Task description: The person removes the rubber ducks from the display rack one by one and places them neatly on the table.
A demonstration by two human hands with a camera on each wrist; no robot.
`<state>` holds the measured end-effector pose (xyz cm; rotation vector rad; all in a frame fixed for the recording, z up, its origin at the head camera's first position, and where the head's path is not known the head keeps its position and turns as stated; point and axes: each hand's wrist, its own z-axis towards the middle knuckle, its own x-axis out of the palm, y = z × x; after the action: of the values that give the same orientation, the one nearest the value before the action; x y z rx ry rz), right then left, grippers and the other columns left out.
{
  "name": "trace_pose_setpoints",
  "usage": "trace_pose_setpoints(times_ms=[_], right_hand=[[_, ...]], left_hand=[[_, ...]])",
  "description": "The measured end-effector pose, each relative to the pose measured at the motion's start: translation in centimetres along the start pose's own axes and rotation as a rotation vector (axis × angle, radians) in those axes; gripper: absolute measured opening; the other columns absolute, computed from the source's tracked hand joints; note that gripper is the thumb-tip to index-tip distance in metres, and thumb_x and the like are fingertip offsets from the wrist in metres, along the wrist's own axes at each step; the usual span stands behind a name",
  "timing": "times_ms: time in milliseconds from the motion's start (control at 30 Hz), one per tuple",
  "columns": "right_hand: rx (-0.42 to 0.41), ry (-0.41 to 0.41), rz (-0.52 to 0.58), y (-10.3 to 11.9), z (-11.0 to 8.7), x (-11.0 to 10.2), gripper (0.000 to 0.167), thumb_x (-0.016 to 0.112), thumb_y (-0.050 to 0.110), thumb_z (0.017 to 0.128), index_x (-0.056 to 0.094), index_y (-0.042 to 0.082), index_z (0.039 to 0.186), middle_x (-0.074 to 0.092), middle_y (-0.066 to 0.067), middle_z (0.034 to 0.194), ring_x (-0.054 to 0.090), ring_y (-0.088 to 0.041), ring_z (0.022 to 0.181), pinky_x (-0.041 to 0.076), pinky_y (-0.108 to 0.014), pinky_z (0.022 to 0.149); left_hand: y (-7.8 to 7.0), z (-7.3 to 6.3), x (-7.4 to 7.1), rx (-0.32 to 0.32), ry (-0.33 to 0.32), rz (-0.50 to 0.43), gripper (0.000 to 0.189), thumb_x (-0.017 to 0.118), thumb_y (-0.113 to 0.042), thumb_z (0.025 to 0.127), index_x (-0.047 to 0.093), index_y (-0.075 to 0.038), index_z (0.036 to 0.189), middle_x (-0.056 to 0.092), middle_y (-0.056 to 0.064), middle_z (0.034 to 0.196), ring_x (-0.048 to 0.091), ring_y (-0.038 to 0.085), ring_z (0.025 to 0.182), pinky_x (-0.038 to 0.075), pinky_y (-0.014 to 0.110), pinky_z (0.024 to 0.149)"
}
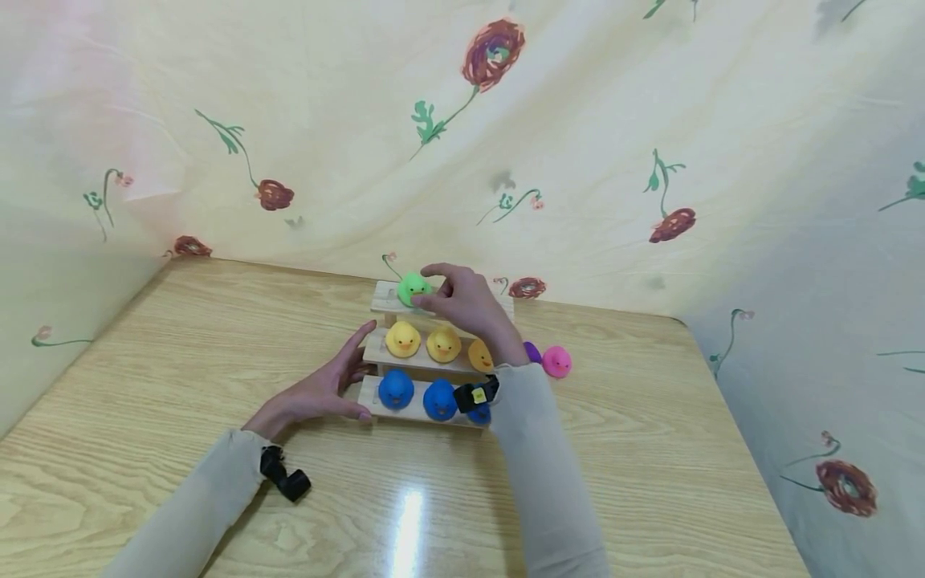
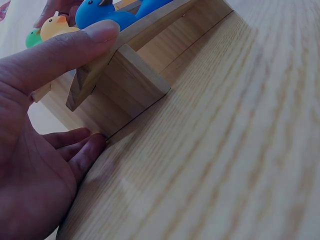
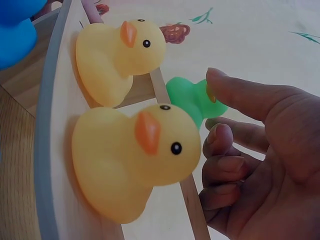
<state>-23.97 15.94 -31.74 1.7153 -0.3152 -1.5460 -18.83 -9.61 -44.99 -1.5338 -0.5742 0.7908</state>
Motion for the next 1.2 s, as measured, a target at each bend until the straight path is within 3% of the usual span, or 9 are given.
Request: trace_pose_setpoints(times_ms=[300, 633, 1200], right_hand=[[0.007, -0.004, -0.01, 0.3, 0.0, 0.3, 0.045, 0.072, 0.024, 0.093, 0.063, 0.01, 0.135, 0.061, -0.005, 0.073, 0.049, -0.018, 0.065, 0.037, -0.024, 0.057], [0.017, -0.029, -0.003, 0.1, 0.0, 0.4, 0.041, 0.073, 0.025, 0.093, 0.066, 0.012, 0.131, 0.061, -0.005, 0.073, 0.05, -0.019, 0.065, 0.038, -0.025, 0.057], [0.044, -0.052, 0.05, -0.8, -0.8, -0.4, 0.041, 0.072, 0.023, 0.093, 0.065, 0.01, 0.131, 0.061, -0.008, 0.075, 0.052, -0.02, 0.068, 0.043, -0.025, 0.061]], left_hand=[[0.3, 0.1, 0.0, 0.015, 0.002, 0.001, 0.13, 0.088, -0.015, 0.076, -0.009, -0.032, 0.161, 0.013, 0.022, 0.166, 0.019, 0.042, 0.153, 0.021, 0.06, 0.125], [0.3, 0.0, 0.0, 0.006, -0.003, -0.001, 0.131, 0.088, -0.011, 0.076, -0.009, -0.036, 0.16, 0.01, 0.022, 0.167, 0.017, 0.042, 0.154, 0.02, 0.059, 0.125], [0.1, 0.0, 0.0, 0.026, 0.008, -0.006, 0.131, 0.087, -0.011, 0.076, -0.011, -0.033, 0.16, 0.014, 0.024, 0.165, 0.021, 0.044, 0.152, 0.022, 0.06, 0.124]])
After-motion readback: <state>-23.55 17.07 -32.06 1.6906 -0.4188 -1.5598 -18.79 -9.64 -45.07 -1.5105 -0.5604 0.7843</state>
